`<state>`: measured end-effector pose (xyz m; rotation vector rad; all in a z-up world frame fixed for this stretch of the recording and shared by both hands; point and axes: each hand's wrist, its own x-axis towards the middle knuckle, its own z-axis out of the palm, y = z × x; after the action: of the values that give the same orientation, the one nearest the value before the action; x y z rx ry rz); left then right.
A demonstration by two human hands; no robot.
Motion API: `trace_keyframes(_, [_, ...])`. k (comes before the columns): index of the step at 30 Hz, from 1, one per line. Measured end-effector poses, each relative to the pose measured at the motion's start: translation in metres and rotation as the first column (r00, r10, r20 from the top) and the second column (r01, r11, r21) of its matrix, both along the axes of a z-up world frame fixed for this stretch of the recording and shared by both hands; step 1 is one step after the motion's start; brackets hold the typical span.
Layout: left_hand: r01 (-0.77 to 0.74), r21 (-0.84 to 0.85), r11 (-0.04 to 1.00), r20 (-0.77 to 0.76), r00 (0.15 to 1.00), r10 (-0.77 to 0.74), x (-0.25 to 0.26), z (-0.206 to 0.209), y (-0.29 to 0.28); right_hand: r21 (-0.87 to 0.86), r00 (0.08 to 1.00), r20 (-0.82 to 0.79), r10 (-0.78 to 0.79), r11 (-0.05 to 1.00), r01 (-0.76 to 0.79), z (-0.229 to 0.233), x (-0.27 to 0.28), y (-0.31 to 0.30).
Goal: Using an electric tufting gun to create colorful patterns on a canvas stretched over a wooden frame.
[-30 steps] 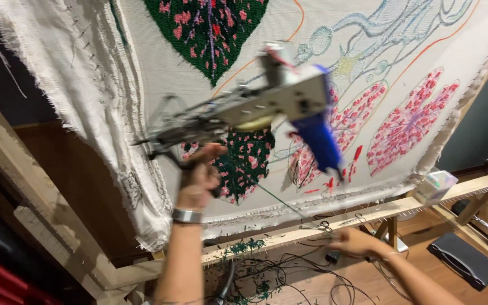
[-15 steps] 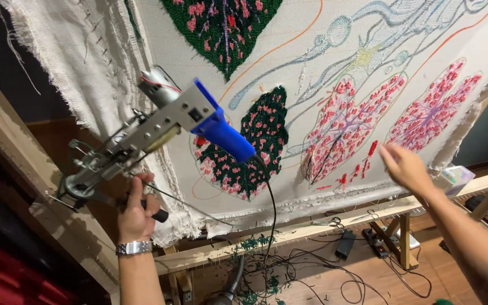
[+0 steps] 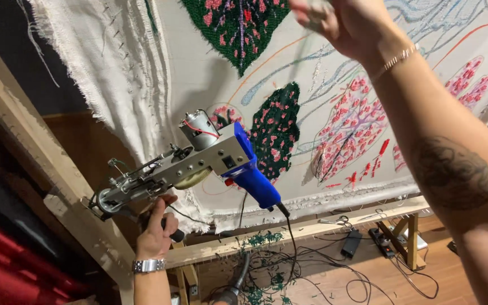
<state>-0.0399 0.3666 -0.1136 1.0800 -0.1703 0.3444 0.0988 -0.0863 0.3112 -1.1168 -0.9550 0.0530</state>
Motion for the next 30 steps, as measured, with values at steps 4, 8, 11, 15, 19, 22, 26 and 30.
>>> trace_keyframes(4, [0.023,0.062,0.998,0.032,0.999,-0.025,0.002,-0.019,0.027,-0.173,0.803,-0.049,-0.594,0.797,0.579,-0.056,-0.017,-0.026])
trace_keyframes(8, [-0.093,0.033,0.995,-0.036,0.995,0.095,-0.024,0.016,0.004,-0.497,0.477,0.720,-0.504,0.105,0.861,-0.137,0.037,-0.081])
trace_keyframes(11, [-0.012,-0.012,1.000,0.069,0.998,0.013,-0.013,0.006,0.002,-0.697,0.707,0.700,-0.101,-0.316,0.644,-0.151,0.005,-0.071])
trace_keyframes(15, [0.114,0.061,0.992,0.102,0.987,-0.120,-0.002,0.014,-0.024,-0.960,0.956,0.254,-0.144,0.079,0.267,-0.149,-0.065,-0.039])
trace_keyframes(19, [0.062,0.110,0.992,-0.025,0.998,-0.059,0.000,0.044,-0.071,-0.916,0.988,0.082,0.132,0.400,0.023,-0.183,-0.089,-0.028])
trace_keyframes(22, [0.231,0.082,0.969,-0.013,0.973,-0.231,0.032,0.026,-0.095,-0.719,0.985,-0.137,0.106,0.673,-0.173,-0.215,-0.105,-0.024])
trace_keyframes(26, [0.243,0.178,0.954,0.098,0.960,-0.263,0.069,0.011,-0.138,-0.563,0.936,-0.351,-0.032,0.806,-0.184,-0.253,-0.119,-0.036])
trace_keyframes(30, [0.349,0.222,0.910,-0.018,0.935,-0.355,0.062,0.049,-0.189,-0.455,0.818,-0.477,-0.321,0.887,0.083,-0.277,-0.129,-0.071])
